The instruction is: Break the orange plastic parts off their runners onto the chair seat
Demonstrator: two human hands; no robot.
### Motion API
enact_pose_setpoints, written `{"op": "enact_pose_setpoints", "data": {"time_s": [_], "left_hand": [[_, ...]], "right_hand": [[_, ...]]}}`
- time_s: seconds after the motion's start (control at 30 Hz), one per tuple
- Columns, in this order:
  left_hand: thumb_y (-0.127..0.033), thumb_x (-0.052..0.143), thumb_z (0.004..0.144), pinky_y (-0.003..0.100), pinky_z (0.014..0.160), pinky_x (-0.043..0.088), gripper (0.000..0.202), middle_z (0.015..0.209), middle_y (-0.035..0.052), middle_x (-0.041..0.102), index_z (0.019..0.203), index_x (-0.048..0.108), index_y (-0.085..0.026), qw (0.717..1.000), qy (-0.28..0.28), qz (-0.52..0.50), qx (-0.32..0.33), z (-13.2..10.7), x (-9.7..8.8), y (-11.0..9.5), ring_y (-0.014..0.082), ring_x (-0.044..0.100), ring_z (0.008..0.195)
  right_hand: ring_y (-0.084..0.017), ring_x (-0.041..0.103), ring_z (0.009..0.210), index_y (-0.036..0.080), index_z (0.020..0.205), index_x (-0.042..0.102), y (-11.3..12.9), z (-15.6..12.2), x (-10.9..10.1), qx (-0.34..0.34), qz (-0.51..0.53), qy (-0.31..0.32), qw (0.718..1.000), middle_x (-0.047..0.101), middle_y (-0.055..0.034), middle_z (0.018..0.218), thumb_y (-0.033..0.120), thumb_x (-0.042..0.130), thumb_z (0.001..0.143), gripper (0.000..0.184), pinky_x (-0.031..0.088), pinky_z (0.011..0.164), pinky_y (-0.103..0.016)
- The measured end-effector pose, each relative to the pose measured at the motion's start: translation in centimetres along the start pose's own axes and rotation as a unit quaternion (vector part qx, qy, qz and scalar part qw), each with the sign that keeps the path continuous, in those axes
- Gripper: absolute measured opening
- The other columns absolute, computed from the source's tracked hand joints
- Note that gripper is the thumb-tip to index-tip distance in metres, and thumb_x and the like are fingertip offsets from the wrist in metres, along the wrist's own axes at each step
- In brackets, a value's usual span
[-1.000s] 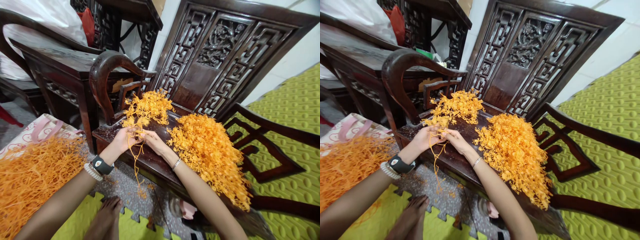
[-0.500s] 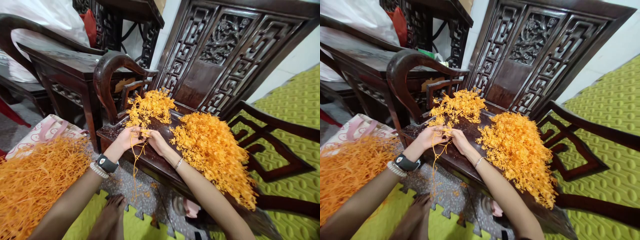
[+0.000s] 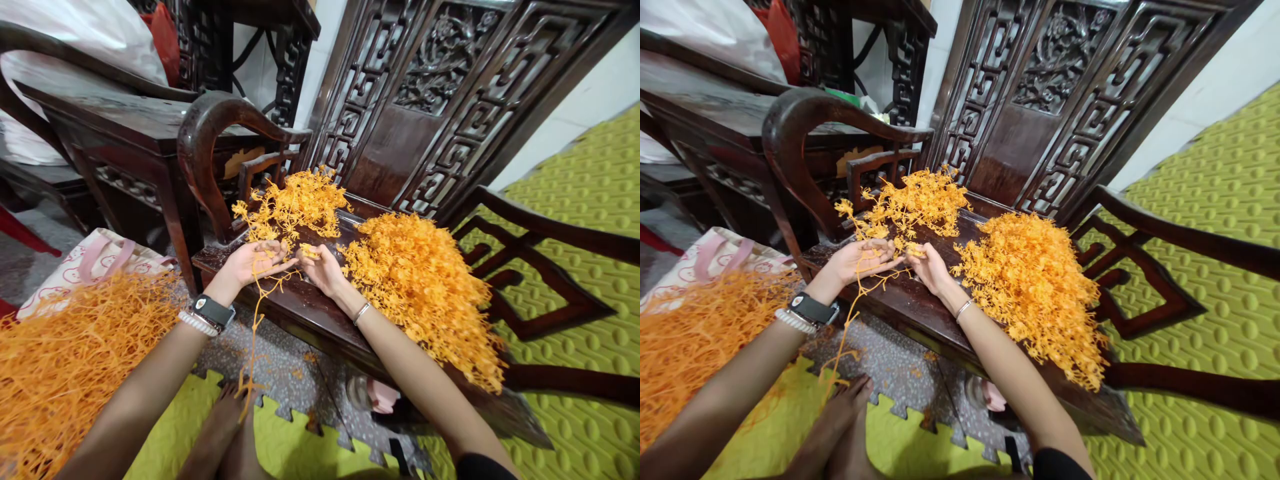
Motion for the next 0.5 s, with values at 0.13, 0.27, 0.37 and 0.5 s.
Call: {"op": "enact_pose_setpoints", "data": {"time_s": [0.13, 0.27, 0.37, 0.5], "left_hand": [[-0.017, 0.030, 0.095, 0.044, 0.081, 0.054, 0.039, 0.073, 0.0088, 0.064, 0.063, 0.052, -0.013, 1.000, 0.006, 0.014, 0.009, -0.1, 0.4, 0.3, 0.0193, 0.066, 0.078], [-0.023, 0.032, 0.096, 0.033, 0.068, 0.056, 0.040, 0.063, 0.0055, 0.059, 0.063, 0.051, -0.013, 0.999, 0.015, 0.049, 0.019, -0.3, 0.6, 0.6, 0.0155, 0.063, 0.062], [-0.021, 0.033, 0.096, 0.029, 0.065, 0.055, 0.036, 0.057, 0.0021, 0.055, 0.067, 0.054, -0.013, 0.997, 0.017, 0.070, 0.027, -0.5, 0.6, 0.7, 0.0124, 0.060, 0.055], [-0.016, 0.036, 0.095, 0.031, 0.071, 0.056, 0.031, 0.064, 0.0038, 0.062, 0.076, 0.060, -0.011, 0.995, -0.002, 0.085, 0.044, -0.6, 0.6, 0.7, 0.0131, 0.064, 0.062]], "right_hand": [[-0.015, 0.032, 0.055, 0.023, 0.054, 0.023, 0.4, 0.4, -1.4, -0.026, -0.155, -0.053, 0.986, 0.025, 0.0024, 0.053, 0.037, 0.033, 0.079, 0.030, 0.040, 0.067, -0.032], [-0.019, 0.043, 0.073, 0.021, 0.052, 0.034, 1.7, 0.6, -4.4, -0.047, -0.365, -0.132, 0.921, 0.041, -0.0014, 0.061, 0.030, 0.049, 0.074, 0.028, 0.035, 0.082, -0.037], [-0.029, 0.041, 0.101, 0.017, 0.064, 0.049, 2.7, 0.1, -7.2, -0.039, -0.492, -0.212, 0.843, 0.055, -0.0121, 0.084, 0.025, 0.047, 0.079, 0.017, 0.021, 0.097, -0.048], [-0.038, 0.034, 0.116, 0.005, 0.088, 0.060, 2.7, -0.6, -9.9, 0.021, -0.592, -0.277, 0.756, 0.054, -0.0266, 0.109, 0.010, 0.042, 0.078, 0.022, 0.011, 0.098, -0.059]]}}
Point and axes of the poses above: each hand's wrist, its own z-axis towards the middle knuckle, its own x-axis out of the palm, y = z × x, the point moved 4 cm from there along z, towards the middle knuckle
